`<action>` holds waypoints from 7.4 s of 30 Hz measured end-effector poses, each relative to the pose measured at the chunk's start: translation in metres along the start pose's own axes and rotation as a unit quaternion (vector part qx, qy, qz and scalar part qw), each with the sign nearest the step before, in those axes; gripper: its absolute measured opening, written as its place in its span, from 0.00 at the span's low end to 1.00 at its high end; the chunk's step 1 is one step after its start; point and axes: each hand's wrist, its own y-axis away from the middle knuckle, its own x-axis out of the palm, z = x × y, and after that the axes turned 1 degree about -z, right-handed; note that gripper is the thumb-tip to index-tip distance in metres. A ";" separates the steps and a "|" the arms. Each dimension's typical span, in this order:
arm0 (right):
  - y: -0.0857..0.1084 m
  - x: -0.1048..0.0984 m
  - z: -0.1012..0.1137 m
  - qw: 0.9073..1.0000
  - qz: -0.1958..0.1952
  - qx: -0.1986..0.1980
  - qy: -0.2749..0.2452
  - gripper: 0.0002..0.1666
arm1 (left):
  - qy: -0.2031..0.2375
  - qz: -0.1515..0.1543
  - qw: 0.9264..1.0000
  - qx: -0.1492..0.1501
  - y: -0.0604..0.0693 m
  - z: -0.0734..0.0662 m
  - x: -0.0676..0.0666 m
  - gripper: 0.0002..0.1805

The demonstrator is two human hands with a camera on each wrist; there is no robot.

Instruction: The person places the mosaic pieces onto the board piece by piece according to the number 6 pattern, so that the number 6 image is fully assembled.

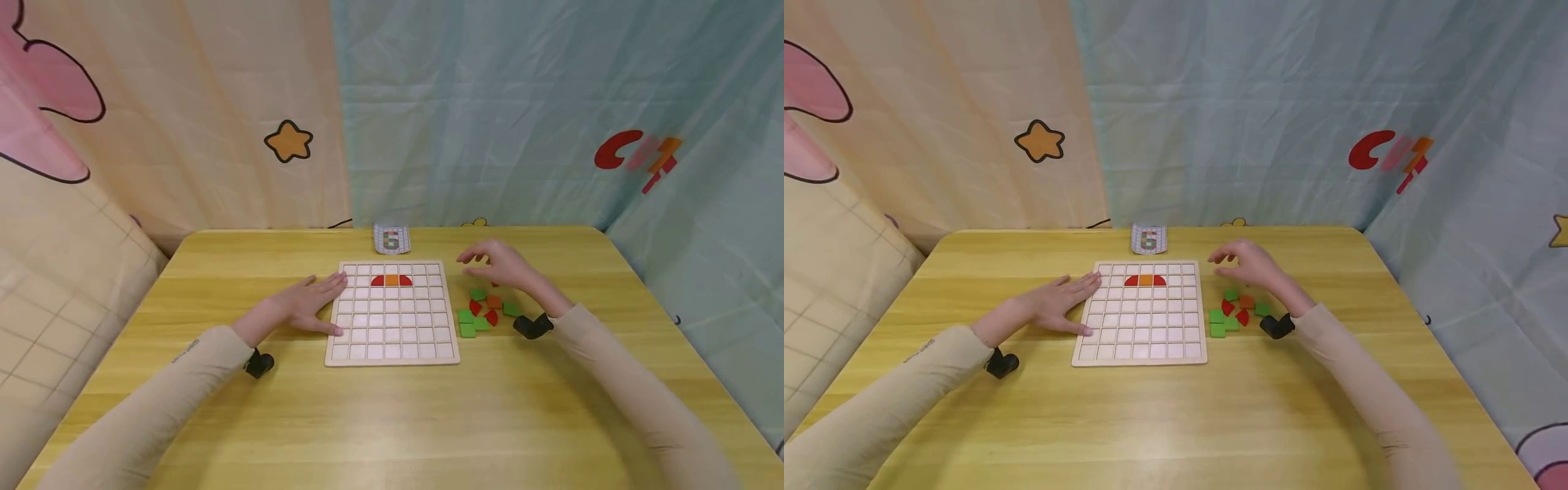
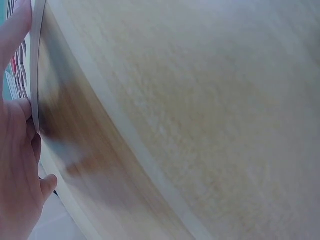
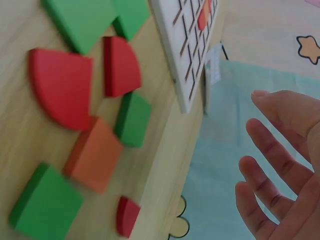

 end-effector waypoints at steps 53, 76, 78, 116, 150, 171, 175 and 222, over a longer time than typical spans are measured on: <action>0.037 0.020 -0.034 0.995 0.082 0.041 -0.044 0.21 | -0.011 -0.007 1.000 0.004 0.001 -0.004 0.000 0.58; 0.028 0.023 -0.032 0.997 0.065 0.046 0.009 0.16 | -0.010 -0.011 1.000 -0.005 -0.001 -0.001 0.001 0.59; 0.028 0.023 -0.033 0.997 0.062 0.043 0.017 0.16 | -0.012 -0.007 1.000 -0.007 -0.001 -0.001 0.001 0.59; -0.004 0.035 0.033 0.998 -0.003 0.069 -0.013 0.16 | 0.010 -0.005 1.000 -0.008 0.001 0.000 0.002 0.59; -0.060 0.083 0.078 0.998 0.023 0.040 -0.043 0.16 | 0.013 -0.008 1.000 -0.002 0.002 -0.001 0.001 0.59; -0.072 0.101 0.087 0.996 0.057 0.062 -0.028 0.14 | 0.021 -0.003 1.000 -0.009 0.001 0.000 0.002 0.60; -0.073 0.101 0.088 0.996 0.062 0.067 -0.024 0.14 | 0.022 -0.004 1.000 -0.009 0.001 0.000 0.002 0.60; -0.042 0.059 0.056 0.995 0.046 0.079 -0.037 0.17 | 0.011 0.013 1.000 -0.011 -0.001 -0.001 -0.002 0.60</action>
